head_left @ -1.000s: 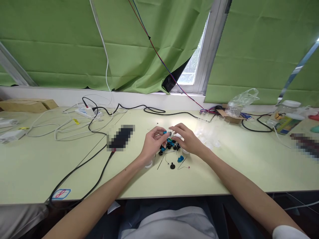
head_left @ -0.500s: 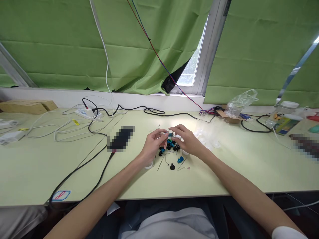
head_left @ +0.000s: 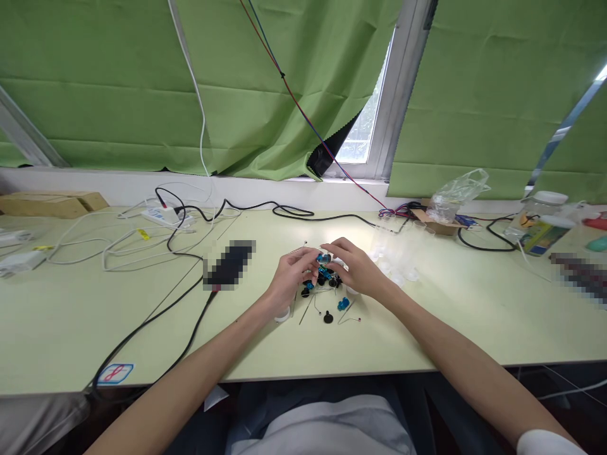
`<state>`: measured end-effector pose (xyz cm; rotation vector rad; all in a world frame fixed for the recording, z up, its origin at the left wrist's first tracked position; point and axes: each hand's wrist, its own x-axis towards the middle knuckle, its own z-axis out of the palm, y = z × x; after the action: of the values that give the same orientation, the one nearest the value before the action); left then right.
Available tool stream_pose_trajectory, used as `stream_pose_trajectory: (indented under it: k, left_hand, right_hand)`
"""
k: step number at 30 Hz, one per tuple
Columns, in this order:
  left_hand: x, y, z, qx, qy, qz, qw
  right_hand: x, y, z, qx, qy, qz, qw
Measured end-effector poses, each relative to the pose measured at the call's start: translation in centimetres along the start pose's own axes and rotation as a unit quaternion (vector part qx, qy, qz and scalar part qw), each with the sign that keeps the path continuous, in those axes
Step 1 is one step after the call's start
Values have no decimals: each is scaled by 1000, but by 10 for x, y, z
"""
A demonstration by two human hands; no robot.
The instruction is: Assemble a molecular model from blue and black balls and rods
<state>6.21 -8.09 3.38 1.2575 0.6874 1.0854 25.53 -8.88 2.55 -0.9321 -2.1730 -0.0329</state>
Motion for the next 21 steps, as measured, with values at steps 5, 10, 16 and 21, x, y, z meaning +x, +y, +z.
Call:
stream_pose_trajectory:
  k: [5,10,16,21]
  left_hand:
    - [1,1,0,-36,13,-4,999]
    - [2,1,0,-70,20,-11,997]
    - [3,1,1,-79,32,-11,996]
    - [4,0,2,-67,51,-11,996]
  right_hand:
    - [0,0,1,-9,-3,1,1000]
    - [0,0,0,-20,-1,-1,1000]
    - [0,-2,-1,-25,-4,0,1000]
    - [0,-3,-1,-27,-4,-3,1000]
